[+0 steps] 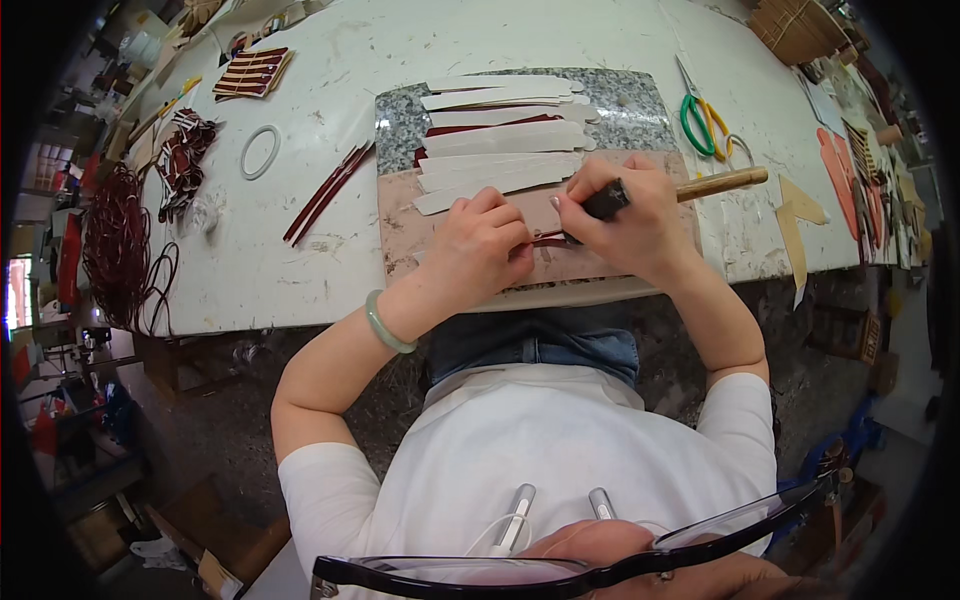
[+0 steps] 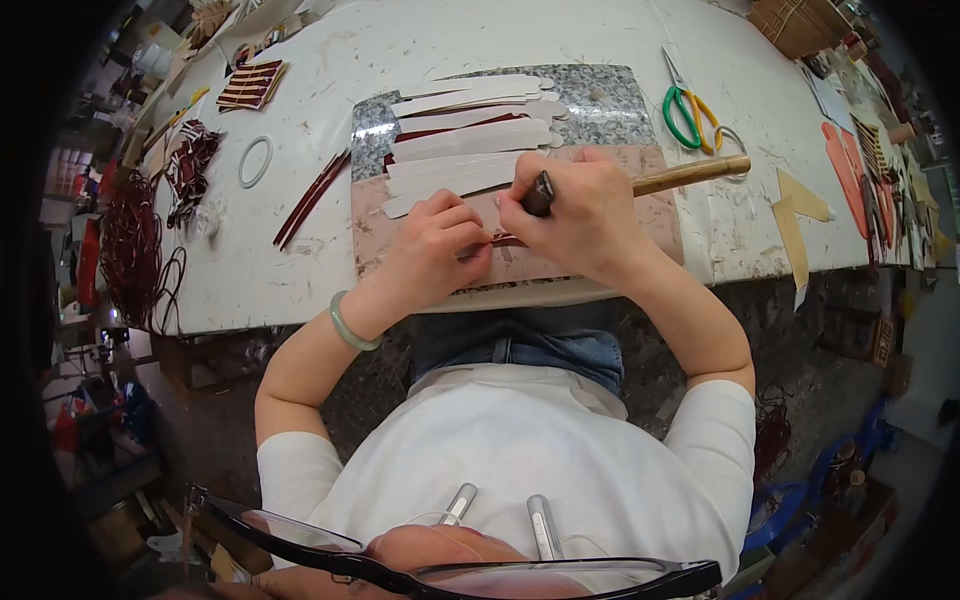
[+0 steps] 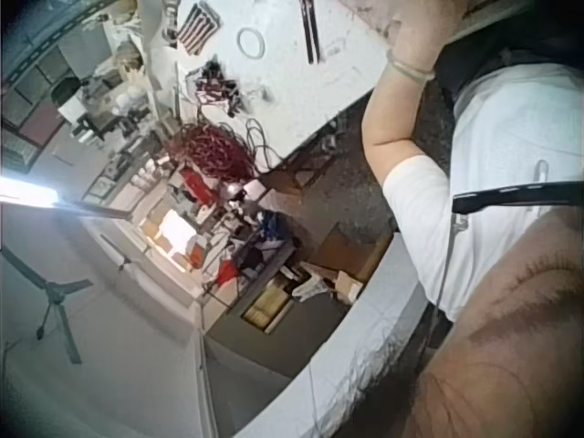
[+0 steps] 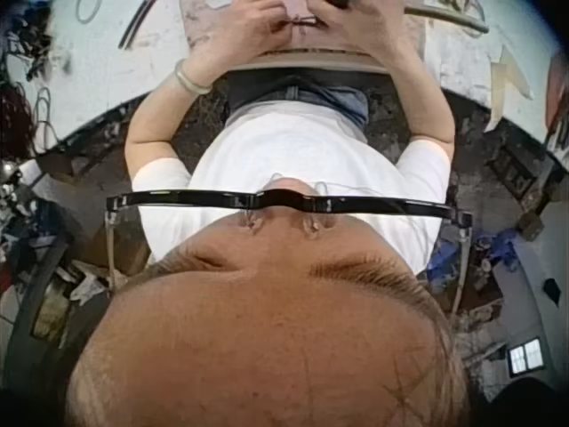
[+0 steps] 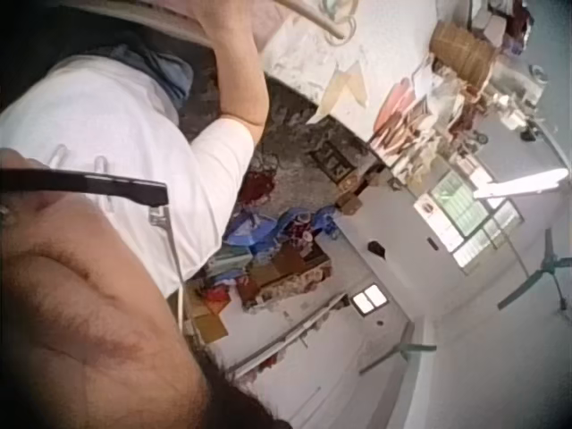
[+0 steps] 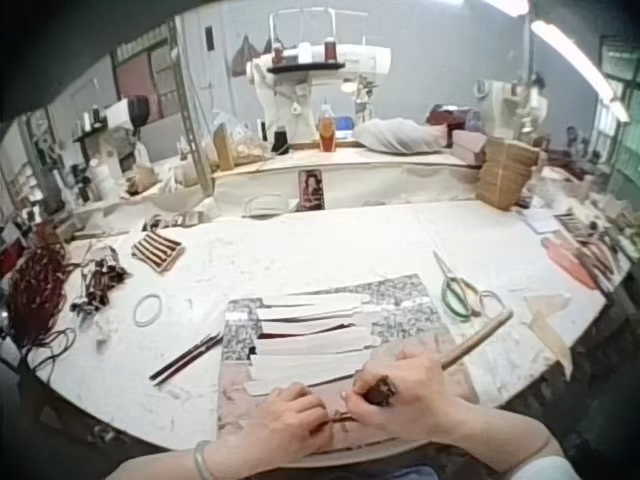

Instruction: The person peels tape backing by hand, aligns strips onto base pieces, and presses them down using a handheld tool before setting them aside.

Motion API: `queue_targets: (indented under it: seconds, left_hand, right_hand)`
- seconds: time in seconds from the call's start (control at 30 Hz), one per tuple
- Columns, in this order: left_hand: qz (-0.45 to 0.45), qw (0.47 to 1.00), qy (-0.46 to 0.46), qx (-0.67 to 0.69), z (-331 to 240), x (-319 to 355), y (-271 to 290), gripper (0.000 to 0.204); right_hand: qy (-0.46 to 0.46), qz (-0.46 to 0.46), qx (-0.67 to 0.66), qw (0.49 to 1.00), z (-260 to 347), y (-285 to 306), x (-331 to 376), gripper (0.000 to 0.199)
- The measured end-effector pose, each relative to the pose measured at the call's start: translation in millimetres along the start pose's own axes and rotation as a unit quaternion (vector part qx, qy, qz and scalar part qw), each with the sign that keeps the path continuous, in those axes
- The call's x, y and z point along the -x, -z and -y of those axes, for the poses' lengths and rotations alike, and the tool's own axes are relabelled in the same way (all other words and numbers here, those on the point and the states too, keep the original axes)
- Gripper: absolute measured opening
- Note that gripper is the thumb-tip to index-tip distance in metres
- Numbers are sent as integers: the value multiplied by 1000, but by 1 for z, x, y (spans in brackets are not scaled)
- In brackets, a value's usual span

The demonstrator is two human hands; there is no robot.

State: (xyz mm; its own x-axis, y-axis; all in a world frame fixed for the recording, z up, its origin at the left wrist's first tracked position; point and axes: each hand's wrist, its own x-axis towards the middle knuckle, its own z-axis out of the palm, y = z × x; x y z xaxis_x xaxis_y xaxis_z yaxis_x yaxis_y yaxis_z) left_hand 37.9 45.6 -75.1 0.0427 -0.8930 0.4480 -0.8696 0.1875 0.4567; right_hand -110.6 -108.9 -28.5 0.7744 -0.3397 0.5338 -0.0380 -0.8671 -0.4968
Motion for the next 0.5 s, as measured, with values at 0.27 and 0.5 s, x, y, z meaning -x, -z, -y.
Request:
queue_targets:
  seconds: [0.27, 0.5]
  left_hand:
    - [28, 999, 8, -19, 7, 8, 7, 19]
    - [26, 998, 44, 37, 6, 13, 14, 20]
  right_hand:
    - [13, -7, -19, 1000, 6, -14, -6, 19]
    - [14, 5, -54, 998, 10, -27, -5, 19]
